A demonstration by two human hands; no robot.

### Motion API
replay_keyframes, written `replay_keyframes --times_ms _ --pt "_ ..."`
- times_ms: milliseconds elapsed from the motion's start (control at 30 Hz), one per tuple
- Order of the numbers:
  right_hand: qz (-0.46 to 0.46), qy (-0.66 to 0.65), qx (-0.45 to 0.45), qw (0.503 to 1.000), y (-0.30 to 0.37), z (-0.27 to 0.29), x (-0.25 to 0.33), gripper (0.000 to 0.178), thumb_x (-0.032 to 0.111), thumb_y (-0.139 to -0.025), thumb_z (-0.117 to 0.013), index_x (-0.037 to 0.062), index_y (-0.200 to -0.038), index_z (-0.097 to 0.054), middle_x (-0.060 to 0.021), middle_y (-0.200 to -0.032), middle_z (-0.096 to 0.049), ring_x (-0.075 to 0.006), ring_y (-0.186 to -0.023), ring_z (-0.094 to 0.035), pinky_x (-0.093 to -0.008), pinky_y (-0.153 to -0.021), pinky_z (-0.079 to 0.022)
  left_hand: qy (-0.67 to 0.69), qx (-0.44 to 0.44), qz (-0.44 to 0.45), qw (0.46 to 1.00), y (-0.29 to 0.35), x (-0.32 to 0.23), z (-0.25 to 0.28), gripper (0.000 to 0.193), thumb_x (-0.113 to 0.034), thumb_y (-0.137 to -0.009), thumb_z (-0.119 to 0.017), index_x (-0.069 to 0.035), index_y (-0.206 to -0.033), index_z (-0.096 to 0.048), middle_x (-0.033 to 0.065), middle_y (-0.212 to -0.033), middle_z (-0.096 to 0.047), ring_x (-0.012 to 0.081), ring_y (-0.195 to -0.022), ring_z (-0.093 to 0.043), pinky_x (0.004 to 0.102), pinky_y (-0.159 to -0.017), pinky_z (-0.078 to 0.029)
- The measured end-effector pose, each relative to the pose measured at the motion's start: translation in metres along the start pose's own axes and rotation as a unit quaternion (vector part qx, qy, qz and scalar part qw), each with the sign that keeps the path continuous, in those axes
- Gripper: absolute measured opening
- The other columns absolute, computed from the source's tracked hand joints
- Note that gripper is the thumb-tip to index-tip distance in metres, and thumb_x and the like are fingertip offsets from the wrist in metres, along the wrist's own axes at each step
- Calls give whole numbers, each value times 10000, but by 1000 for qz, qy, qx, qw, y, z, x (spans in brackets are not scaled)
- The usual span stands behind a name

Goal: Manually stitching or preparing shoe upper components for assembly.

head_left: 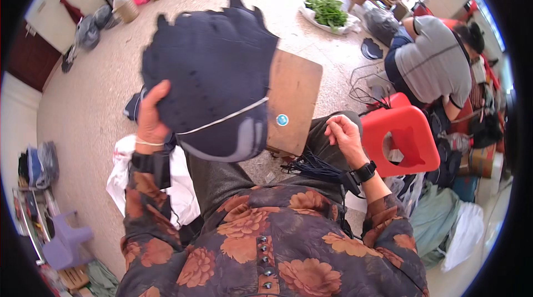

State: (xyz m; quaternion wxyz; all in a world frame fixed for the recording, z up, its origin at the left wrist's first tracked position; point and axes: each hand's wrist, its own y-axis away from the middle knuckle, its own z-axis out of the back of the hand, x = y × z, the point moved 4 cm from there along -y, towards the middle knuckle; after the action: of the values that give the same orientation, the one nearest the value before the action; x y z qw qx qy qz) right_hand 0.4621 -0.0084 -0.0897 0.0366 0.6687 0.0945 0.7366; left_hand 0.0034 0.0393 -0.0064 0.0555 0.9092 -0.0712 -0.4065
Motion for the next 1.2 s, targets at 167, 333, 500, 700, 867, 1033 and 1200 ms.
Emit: replay_keyframes --times_ms 167,333,500,700,867,1033,1200 --pt "13 -23 -42 999 18 42 -4 125 73 -991 -500 10 -1047 -593 -19 -782 -621 -46 -578 -524 -186 -542 -438 -51 19 138 989 -61 108 -61 395 -174 -848 -705 6 -1186 -608 112 -1110 -676 245 -981 -660 378 -928 -517" --pt "-8 -56 -19 998 29 44 -27 140 54 -986 -486 10 -1061 -595 -30 -804 -627 -55 -600 -548 -198 -565 -471 -306 -106 49 945 -91 181 -13 418 -197 -781 -811 -19 -1100 -608 72 -1027 -666 175 -840 -666 334 -698 -563" --pt "-9 -71 2 997 19 39 -28 144 47 -983 -485 3 -1055 -602 -35 -810 -628 -60 -606 -556 -204 -578 -479 -310 -90 58 945 -88 184 -25 536 -214 -792 -808 5 -1209 -551 92 -1082 -650 173 -865 -660 312 -706 -558" --pt "9 -33 76 997 -5 21 -19 143 51 -975 -510 -12 -1052 -612 -35 -832 -637 -71 -666 -599 -216 -618 -496 -413 -76 5 908 -96 179 -24 786 -227 -754 -827 43 -1359 -405 162 -1248 -572 232 -1094 -589 341 -933 -483" --pt "23 -6 67 997 -12 25 -25 125 31 -952 -516 -13 -1021 -611 -29 -771 -628 -73 -641 -593 -228 -606 -496 -653 -87 -149 737 -86 166 -40 838 -247 -736 -814 61 -1369 -359 236 -1333 -483 347 -1233 -479 406 -1057 -373" --pt "18 52 71 996 -5 21 -31 125 25 -949 -507 -14 -1019 -604 -30 -752 -612 -77 -630 -571 -239 -594 -487 -756 103 -303 571 -52 154 -109 513 -168 -760 -754 -11 -1205 -554 220 -1322 -482 390 -1251 -446 446 -1070 -353" --pt "1 54 110 992 0 12 -39 119 35 -946 -524 -22 -1010 -606 -35 -766 -622 -77 -632 -581 -242 -595 -494 -719 210 -234 620 -29 170 -120 367 -105 -726 -778 -19 -1048 -625 142 -1073 -591 320 -1032 -563 383 -912 -460"
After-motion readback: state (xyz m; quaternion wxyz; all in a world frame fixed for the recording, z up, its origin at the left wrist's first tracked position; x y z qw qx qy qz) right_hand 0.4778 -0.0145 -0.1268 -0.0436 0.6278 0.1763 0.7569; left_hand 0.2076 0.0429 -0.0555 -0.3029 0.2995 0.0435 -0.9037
